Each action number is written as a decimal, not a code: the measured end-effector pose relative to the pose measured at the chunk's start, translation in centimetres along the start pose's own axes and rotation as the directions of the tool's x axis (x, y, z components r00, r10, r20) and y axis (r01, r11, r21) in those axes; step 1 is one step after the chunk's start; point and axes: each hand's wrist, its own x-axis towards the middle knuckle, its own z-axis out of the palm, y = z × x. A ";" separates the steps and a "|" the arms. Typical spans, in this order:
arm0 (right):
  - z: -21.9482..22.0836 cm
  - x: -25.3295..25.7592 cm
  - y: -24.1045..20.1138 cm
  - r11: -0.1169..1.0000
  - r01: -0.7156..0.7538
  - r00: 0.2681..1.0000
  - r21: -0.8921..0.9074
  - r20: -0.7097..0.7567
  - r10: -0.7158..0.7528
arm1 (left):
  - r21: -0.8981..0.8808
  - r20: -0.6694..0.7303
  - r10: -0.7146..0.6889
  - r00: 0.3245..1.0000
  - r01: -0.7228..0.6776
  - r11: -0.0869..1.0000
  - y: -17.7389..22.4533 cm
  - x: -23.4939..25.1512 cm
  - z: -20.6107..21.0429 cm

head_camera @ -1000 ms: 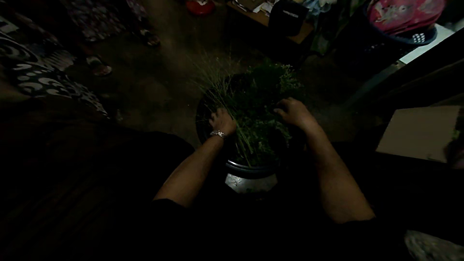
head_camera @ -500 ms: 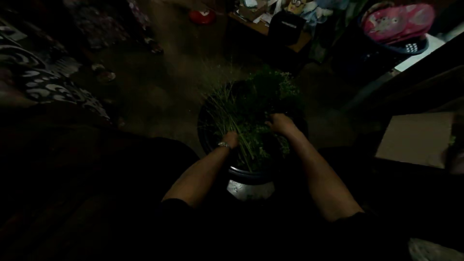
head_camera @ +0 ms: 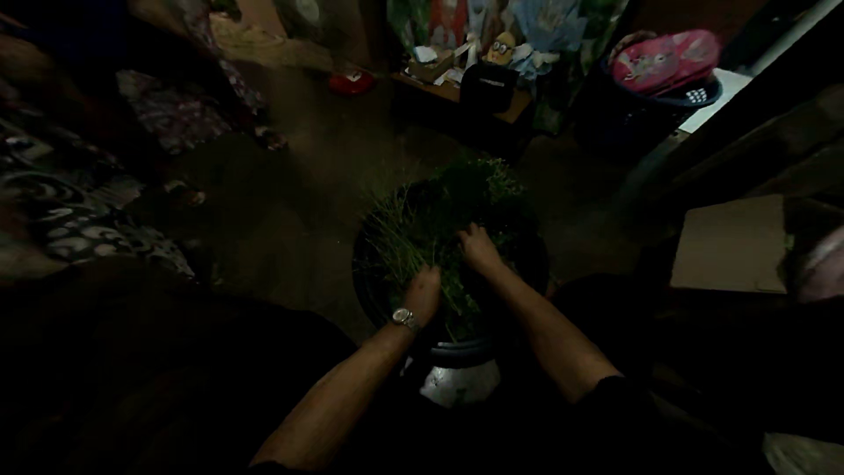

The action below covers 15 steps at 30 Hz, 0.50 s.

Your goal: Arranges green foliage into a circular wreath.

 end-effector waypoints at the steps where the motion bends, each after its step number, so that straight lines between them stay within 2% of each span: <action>1: 0.1 -0.1 0.0 1.000 0.008 1.000 -0.024 0.008 -0.008 | 0.017 -0.008 0.011 1.000 -0.011 1.000 0.1 -0.3 -0.1; 5: 0.1 -0.1 -0.4 0.998 0.031 0.997 -0.050 0.076 -0.027 | 0.042 -0.001 0.019 1.000 -0.019 0.999 1.0 -1.5 -1.4; 8: -0.1 -0.5 -0.8 0.996 0.067 0.997 -0.055 0.029 -0.066 | 0.059 -0.031 0.056 0.998 -0.054 0.997 1.2 -2.2 -1.6; 11: -0.2 -0.4 -1.3 0.997 0.063 0.997 -0.033 -0.051 -0.065 | 0.078 -0.003 0.051 0.999 -0.051 0.996 1.4 -2.7 -1.7; 15: -0.1 -0.3 -1.5 0.992 0.071 0.996 -0.106 0.058 -0.065 | 0.079 0.033 0.057 0.998 -0.059 0.995 1.8 -3.0 -1.7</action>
